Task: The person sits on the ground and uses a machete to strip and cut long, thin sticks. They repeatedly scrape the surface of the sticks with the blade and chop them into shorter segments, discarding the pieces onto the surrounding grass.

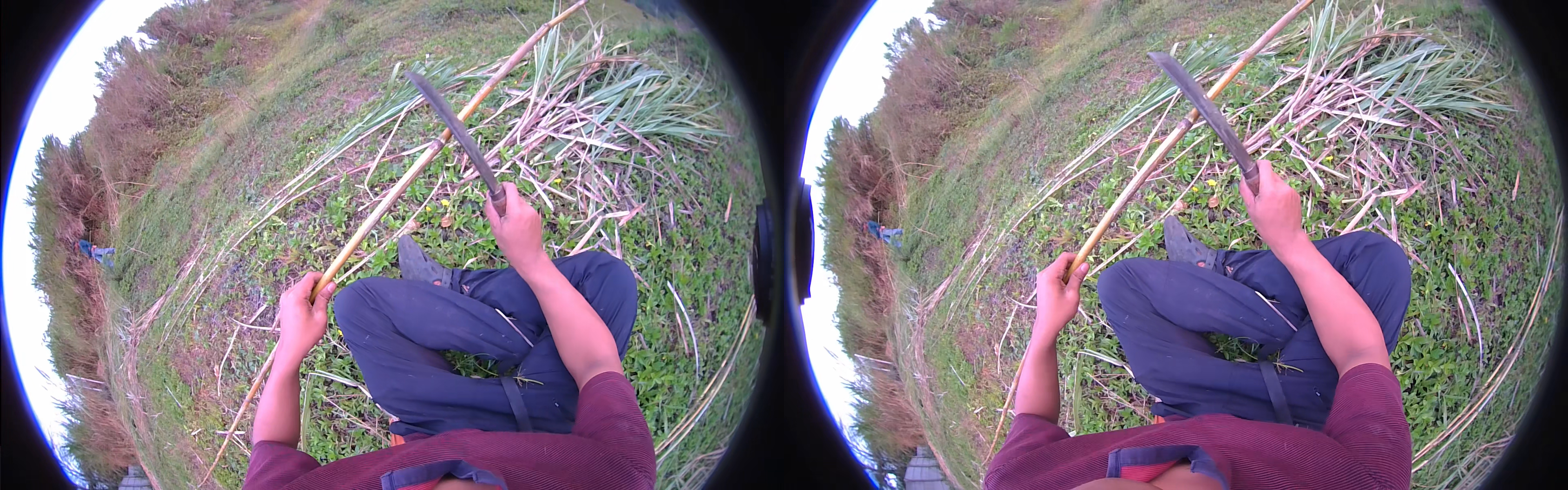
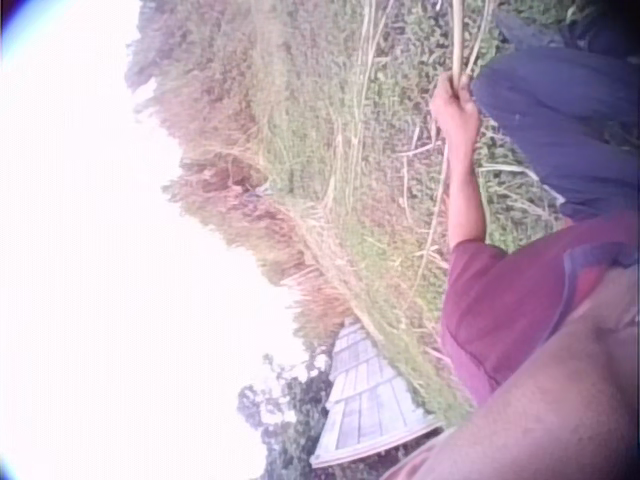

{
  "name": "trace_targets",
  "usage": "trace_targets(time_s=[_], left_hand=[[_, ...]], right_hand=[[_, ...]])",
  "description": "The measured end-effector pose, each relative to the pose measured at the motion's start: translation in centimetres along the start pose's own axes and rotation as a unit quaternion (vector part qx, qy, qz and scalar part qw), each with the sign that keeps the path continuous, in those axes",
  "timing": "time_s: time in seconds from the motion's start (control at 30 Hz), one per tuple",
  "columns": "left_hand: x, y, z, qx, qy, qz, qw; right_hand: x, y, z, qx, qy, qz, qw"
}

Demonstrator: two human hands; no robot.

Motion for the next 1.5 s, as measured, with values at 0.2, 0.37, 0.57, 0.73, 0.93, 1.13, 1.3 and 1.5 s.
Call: trace_targets(time_s=[0.2,0.37,0.57,0.73,0.93,1.13,1.3,1.5], left_hand=[[0.5,-0.1,-0.1,0.0,-0.008,0.005,1.0],[1.1,-0.9,0.7,0.007,-0.02,-0.01,1.0],[1.1,-1.1,0.6,-0.029,0.057,-0.031,0.997],[1.1,-1.7,0.3,-0.039,0.148,-0.027,0.988],[2.4,-2.0,0.4,-0.03,0.128,-0.002,0.991],[3.1,-3.4,-1.0,-0.027,0.09,-0.015,0.995],[5.8,-5.4,-0.7,-0.037,0.081,0.057,0.994],[8.3,-7.5,-0.3,-0.042,0.075,0.061,0.994]], right_hand=[[-0.2,-0.7,0.3,0.056,-0.071,0.076,0.993],[0.4,-1.7,0.6,0.06,-0.079,0.056,0.994],[-0.4,-1.9,0.8,0.056,-0.111,0.015,0.992],[2.4,-4.4,0.0,0.14,-0.159,0.145,0.967],[-1.9,0.2,1.0,0.098,-0.053,-0.014,0.994],[1.8,-4.0,-0.3,0.149,-0.118,0.145,0.971],[1.8,-3.2,-0.4,0.103,-0.105,0.148,0.978],[2.1,-2.5,-1.0,0.133,-0.109,0.221,0.96]])
Point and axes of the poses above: each hand's wrist, its own x-axis away from the middle knuckle, its own z-axis out of the back of the hand, y = z × x, the point moved 1 cm from there along -x, towards the middle knuckle, and after that the axes turned 3 degrees about -y, right-handed, at the moved point
